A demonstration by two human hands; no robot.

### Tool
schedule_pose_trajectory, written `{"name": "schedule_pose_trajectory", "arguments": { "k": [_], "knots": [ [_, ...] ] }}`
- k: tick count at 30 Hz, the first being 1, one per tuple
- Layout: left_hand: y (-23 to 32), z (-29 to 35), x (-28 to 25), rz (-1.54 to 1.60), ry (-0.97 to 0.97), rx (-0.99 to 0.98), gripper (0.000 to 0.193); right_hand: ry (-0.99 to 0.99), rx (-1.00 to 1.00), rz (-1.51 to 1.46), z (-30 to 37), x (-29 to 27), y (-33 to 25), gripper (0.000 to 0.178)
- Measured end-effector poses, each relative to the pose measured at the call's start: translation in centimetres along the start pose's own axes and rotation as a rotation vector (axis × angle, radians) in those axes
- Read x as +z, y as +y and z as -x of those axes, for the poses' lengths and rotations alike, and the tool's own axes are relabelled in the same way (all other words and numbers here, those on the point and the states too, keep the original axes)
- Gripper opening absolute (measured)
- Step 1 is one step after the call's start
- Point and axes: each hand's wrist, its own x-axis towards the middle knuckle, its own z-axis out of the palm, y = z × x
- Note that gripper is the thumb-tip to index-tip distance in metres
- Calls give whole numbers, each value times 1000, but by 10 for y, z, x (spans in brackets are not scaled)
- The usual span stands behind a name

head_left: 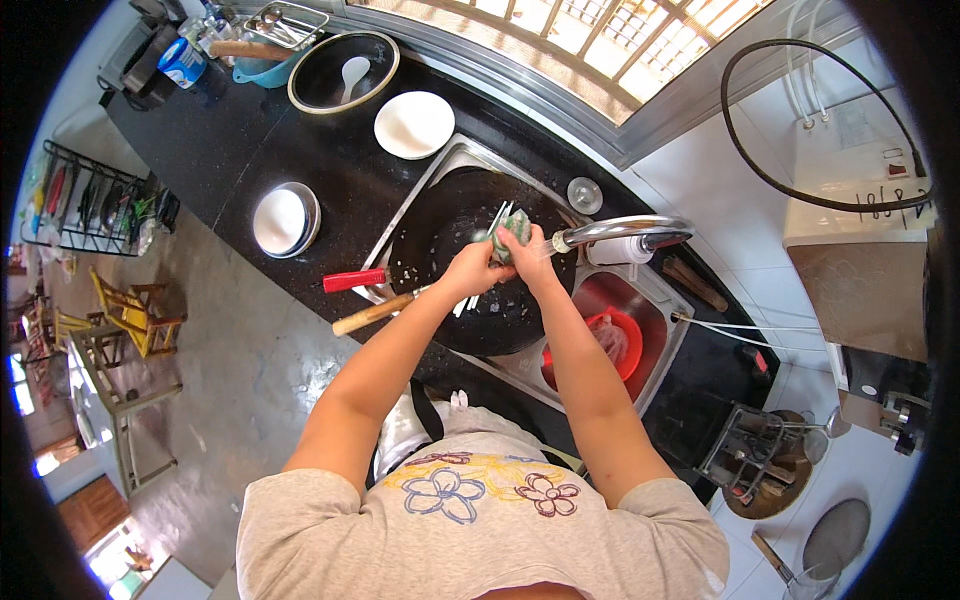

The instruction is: The person washes a wok, chopsticks, and several bowls in a kitchen sink using a green sponge and running water. They scrub the items thoroughly and rinse them before placing them on the counter or in a drying rack.

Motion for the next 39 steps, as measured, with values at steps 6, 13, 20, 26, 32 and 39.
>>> {"name": "schedule_pose_trajectory", "arguments": {
  "k": [6,13,20,26,32,39],
  "knots": [
    [-1,0,7,-107,69,16,33,126,75,-180,-15,3,-20,49],
    [-10,-2,-21,211,-128,-25,23,-250,172,-511,-16,-25,1,28],
    [-28,-12,-25,329,-242,-103,25,-162,275,-560,-11,-17,31,28],
    [-32,-4,-24,194,-186,-19,22,102,427,-560,-3,4,6,40],
    [-15,-11,-47,465,-266,-241,15,-371,401,-848,6,-36,21,22],
    [-46,-11,-28,361,-211,-94,23,-82,221,-740,13,-8,25,17]
  ]
}}
